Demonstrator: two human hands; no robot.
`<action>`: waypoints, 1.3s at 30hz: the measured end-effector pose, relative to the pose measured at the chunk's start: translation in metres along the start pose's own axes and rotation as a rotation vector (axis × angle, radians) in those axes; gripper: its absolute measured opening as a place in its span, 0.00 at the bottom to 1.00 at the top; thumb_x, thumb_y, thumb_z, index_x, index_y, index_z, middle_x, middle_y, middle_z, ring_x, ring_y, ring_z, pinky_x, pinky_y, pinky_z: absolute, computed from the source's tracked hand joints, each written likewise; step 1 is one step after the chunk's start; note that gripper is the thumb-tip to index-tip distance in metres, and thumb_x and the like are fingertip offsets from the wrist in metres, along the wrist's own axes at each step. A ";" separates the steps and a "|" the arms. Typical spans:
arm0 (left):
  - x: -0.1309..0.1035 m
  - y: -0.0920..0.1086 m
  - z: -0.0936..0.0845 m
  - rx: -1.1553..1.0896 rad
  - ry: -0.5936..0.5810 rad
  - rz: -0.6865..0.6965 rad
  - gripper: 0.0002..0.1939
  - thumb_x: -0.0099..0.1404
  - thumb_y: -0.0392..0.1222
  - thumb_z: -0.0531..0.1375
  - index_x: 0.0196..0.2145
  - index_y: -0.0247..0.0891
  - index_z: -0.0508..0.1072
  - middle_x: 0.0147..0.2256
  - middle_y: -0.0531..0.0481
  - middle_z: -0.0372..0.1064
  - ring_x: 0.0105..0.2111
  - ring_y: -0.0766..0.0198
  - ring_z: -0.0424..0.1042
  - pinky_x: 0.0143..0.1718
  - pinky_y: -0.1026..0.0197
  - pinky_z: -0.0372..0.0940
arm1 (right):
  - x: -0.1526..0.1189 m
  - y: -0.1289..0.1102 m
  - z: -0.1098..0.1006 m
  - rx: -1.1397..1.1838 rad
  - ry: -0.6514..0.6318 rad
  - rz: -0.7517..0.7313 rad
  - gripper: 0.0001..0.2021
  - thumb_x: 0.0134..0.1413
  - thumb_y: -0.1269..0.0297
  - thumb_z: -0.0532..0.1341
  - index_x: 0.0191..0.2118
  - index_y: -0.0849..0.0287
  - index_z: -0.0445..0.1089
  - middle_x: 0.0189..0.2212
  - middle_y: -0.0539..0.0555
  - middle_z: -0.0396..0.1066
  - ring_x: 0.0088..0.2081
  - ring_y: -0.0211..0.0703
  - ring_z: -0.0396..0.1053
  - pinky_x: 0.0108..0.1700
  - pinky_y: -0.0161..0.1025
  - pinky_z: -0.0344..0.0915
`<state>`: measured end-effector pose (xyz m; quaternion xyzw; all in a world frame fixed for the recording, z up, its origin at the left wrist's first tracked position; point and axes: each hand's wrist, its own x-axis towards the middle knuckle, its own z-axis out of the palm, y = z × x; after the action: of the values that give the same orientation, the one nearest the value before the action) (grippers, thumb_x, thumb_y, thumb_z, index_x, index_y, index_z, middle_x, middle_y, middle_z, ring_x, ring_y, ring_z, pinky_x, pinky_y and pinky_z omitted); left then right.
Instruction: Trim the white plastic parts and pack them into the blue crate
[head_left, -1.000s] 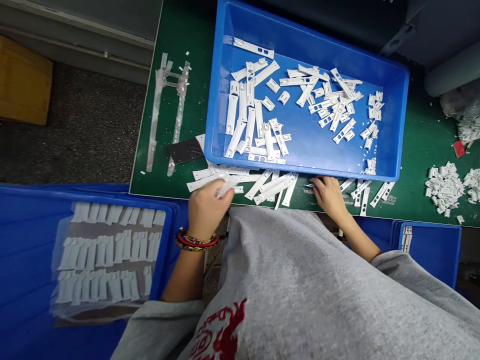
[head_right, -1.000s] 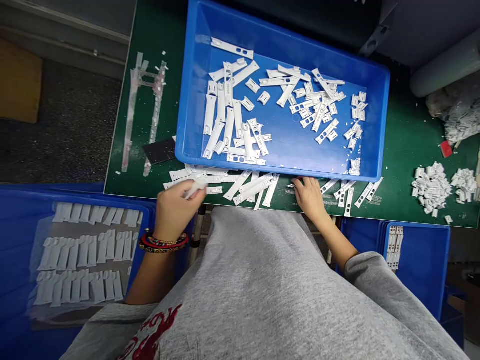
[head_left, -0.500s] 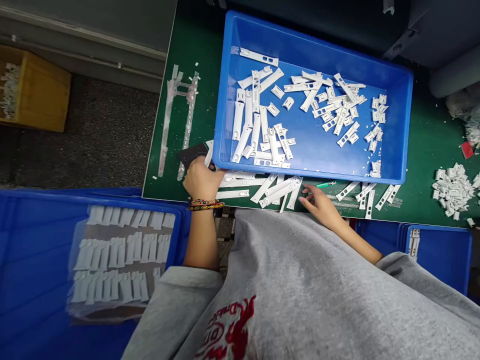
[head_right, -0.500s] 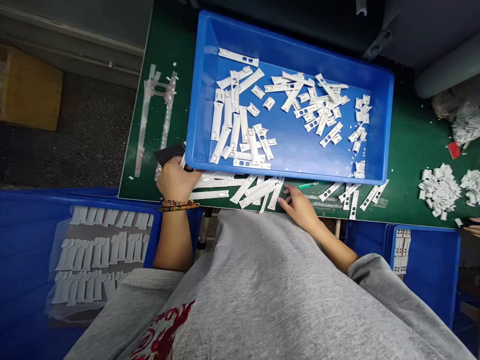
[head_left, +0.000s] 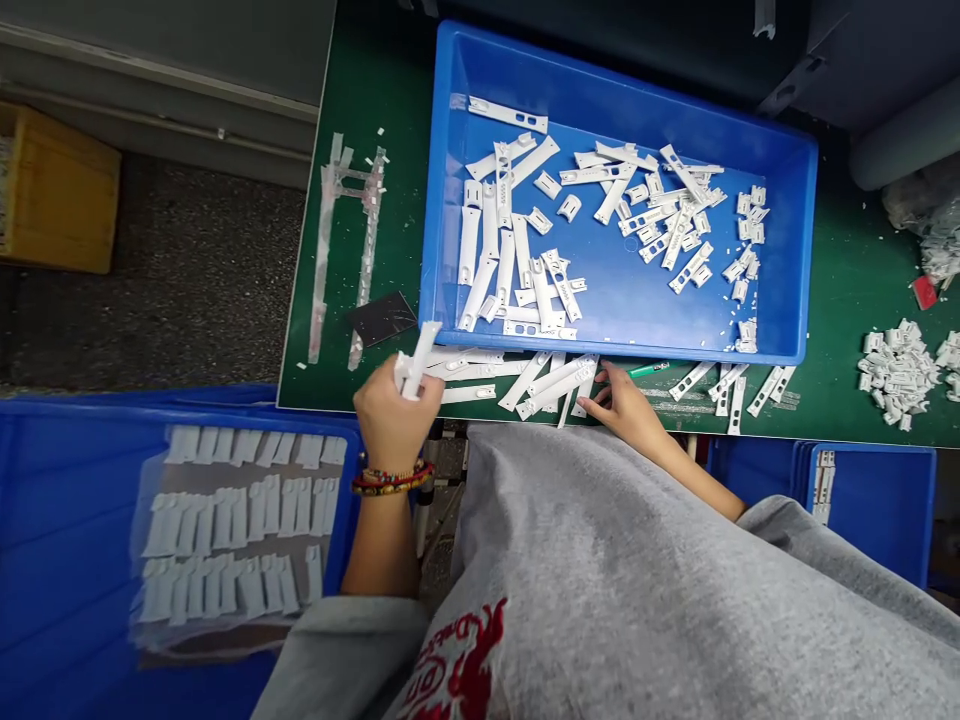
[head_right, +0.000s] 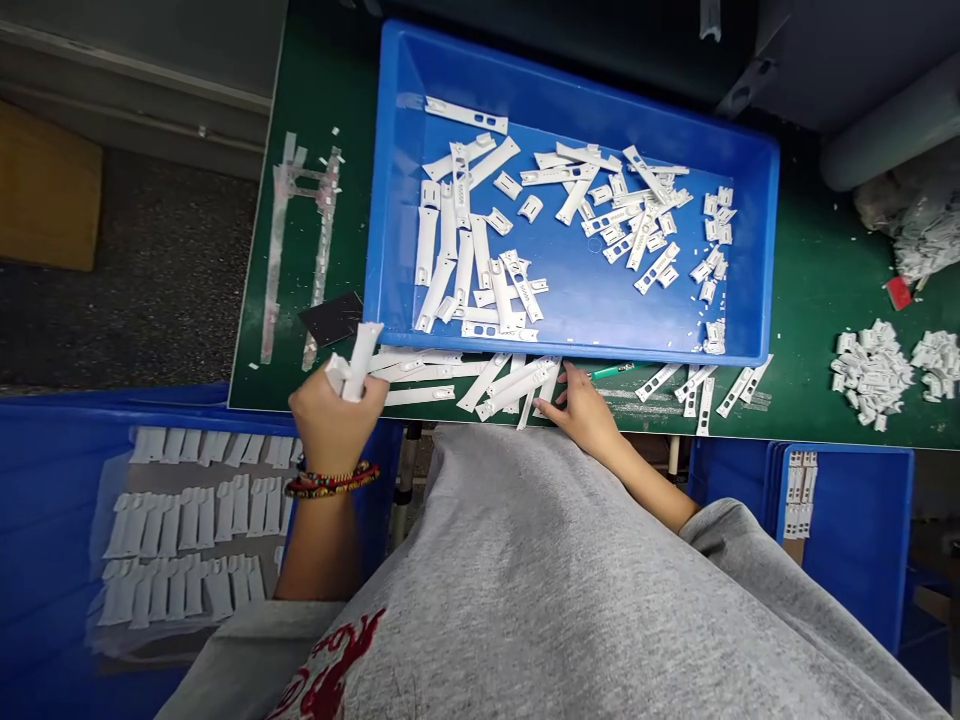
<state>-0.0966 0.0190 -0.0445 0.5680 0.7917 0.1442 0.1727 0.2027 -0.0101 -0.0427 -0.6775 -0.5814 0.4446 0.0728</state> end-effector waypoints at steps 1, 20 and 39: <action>-0.010 0.005 0.002 -0.015 -0.022 0.023 0.06 0.57 0.38 0.57 0.25 0.41 0.63 0.23 0.51 0.59 0.26 0.58 0.65 0.31 0.59 0.59 | 0.000 0.000 0.001 0.002 0.008 0.001 0.36 0.56 0.52 0.64 0.65 0.64 0.54 0.52 0.65 0.67 0.38 0.47 0.74 0.40 0.45 0.71; -0.058 0.080 0.062 0.009 -0.419 0.308 0.29 0.66 0.49 0.60 0.60 0.32 0.62 0.55 0.34 0.71 0.47 0.47 0.77 0.36 0.57 0.70 | 0.012 -0.008 0.033 0.192 0.071 -0.063 0.43 0.51 0.47 0.68 0.68 0.61 0.53 0.52 0.64 0.63 0.43 0.50 0.70 0.46 0.50 0.74; -0.064 0.082 0.075 -0.179 -0.467 0.378 0.24 0.63 0.39 0.61 0.57 0.38 0.67 0.52 0.41 0.73 0.47 0.51 0.77 0.43 0.58 0.71 | 0.009 -0.001 0.044 0.538 0.090 -0.029 0.26 0.45 0.56 0.71 0.49 0.56 0.65 0.48 0.56 0.68 0.53 0.50 0.67 0.59 0.48 0.64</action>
<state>0.0243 -0.0138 -0.0698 0.7055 0.5952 0.1086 0.3691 0.1709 -0.0204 -0.0732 -0.6444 -0.4485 0.5513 0.2822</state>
